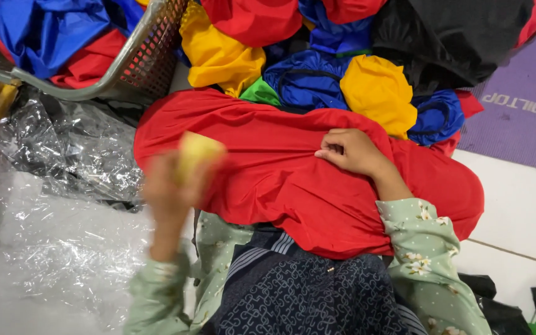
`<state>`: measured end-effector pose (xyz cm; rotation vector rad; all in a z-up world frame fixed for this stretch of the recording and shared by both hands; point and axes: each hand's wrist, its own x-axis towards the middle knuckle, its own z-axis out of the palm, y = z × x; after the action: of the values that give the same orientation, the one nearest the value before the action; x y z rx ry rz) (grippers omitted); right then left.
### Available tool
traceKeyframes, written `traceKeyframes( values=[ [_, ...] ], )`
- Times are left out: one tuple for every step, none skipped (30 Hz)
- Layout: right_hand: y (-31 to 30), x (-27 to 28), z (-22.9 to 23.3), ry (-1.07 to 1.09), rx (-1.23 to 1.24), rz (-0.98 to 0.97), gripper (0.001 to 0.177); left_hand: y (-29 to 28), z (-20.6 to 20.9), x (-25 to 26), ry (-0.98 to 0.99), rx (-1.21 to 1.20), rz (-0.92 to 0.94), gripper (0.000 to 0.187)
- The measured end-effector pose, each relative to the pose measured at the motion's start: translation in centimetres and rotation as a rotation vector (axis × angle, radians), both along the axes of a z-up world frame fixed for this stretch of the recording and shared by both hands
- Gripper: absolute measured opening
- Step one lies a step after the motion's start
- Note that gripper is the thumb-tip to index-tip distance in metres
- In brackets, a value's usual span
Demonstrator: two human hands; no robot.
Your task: The person uses a pair of scissors to trim a grey strap on a red fabric item, then wipes the red fabric and its black seat-like base with a yellow sponge.
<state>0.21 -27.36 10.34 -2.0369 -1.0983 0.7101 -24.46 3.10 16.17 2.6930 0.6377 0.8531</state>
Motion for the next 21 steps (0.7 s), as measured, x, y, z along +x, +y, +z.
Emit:
traceKeyframes(
  values=[
    [-0.1,0.1,-0.3,-0.006,-0.003,0.004,0.019,-4.9,2.1,1.2,-0.012,-0.12,-0.146,0.04],
    [-0.1,0.1,-0.7,-0.012,-0.007,0.009,0.018,-9.8,4.4,1.5,-0.026,-0.241,-0.293,0.037],
    [-0.2,0.0,-0.7,-0.004,-0.009,0.014,0.018,-12.0,2.3,1.2,-0.019,-0.244,-0.287,0.037],
    [-0.3,-0.2,-0.7,0.009,-0.012,0.003,0.018,-14.2,0.2,0.9,-0.012,-0.223,-0.495,0.028],
    [-0.2,0.2,-0.6,0.014,-0.013,-0.001,0.018,-16.4,-2.0,0.9,-0.013,-0.195,-0.698,0.018],
    [-0.2,0.1,-0.7,0.013,-0.013,0.01,0.018,-14.4,-3.3,1.0,-0.014,-0.195,-0.687,0.018],
    [-0.3,0.1,-0.8,0.037,-0.006,-0.01,0.018,-12.6,-4.7,1.0,0.023,0.003,-0.562,0.015],
    [-0.5,0.2,-1.0,0.061,0.0,-0.029,0.017,-10.8,-6.2,1.0,0.062,0.199,-0.432,0.015],
    [-0.3,0.2,-0.7,0.064,0.0,-0.028,0.017,-6.9,-6.1,0.5,0.065,0.198,-0.432,0.015],
    [-0.1,0.3,-0.4,0.058,-0.014,-0.017,0.017,-3.1,-6.1,0.0,0.174,0.34,-0.065,0.02],
    [-0.1,0.0,-0.1,0.06,-0.032,-0.005,0.018,0.6,-6.0,-0.9,0.288,0.472,0.305,0.027],
    [-0.4,-0.2,-0.2,0.071,-0.036,-0.003,0.018,2.6,-5.9,-2.3,0.299,0.47,0.303,0.027],
    [-0.2,0.0,-0.2,0.045,-0.036,0.002,0.017,5.0,-5.6,-3.4,0.292,0.369,0.378,0.025],
    [-0.1,0.1,-0.1,0.019,-0.035,0.007,0.016,7.4,-5.2,-4.5,0.282,0.268,0.452,0.031],
    [0.0,0.2,0.0,0.015,-0.028,0.004,0.016,6.5,-4.9,-4.1,0.277,0.274,0.451,0.031],
    [0.0,0.3,0.1,0.017,-0.032,-0.006,0.017,5.7,-4.6,-3.6,0.18,0.197,0.358,0.036],
    [-0.2,0.2,0.2,0.022,-0.042,-0.018,0.018,4.6,-4.4,-3.3,0.088,0.115,0.26,0.04],
    [-0.3,0.2,-0.3,0.022,-0.043,-0.023,0.018,0.5,-3.7,-2.2,0.087,0.114,0.255,0.04],
    [-0.4,0.3,-0.7,0.021,-0.035,-0.016,0.019,-3.6,-3.0,-1.0,-0.022,-0.226,0.121,0.045],
    [-0.5,0.3,-1.2,0.021,-0.028,-0.009,0.021,-7.7,-2.3,0.1,-0.131,-0.566,-0.022,0.052],
    [-0.7,0.4,-1.2,0.022,-0.033,-0.001,0.021,-10.0,-2.1,0.2,-0.132,-0.57,-0.014,0.052]
  ],
)
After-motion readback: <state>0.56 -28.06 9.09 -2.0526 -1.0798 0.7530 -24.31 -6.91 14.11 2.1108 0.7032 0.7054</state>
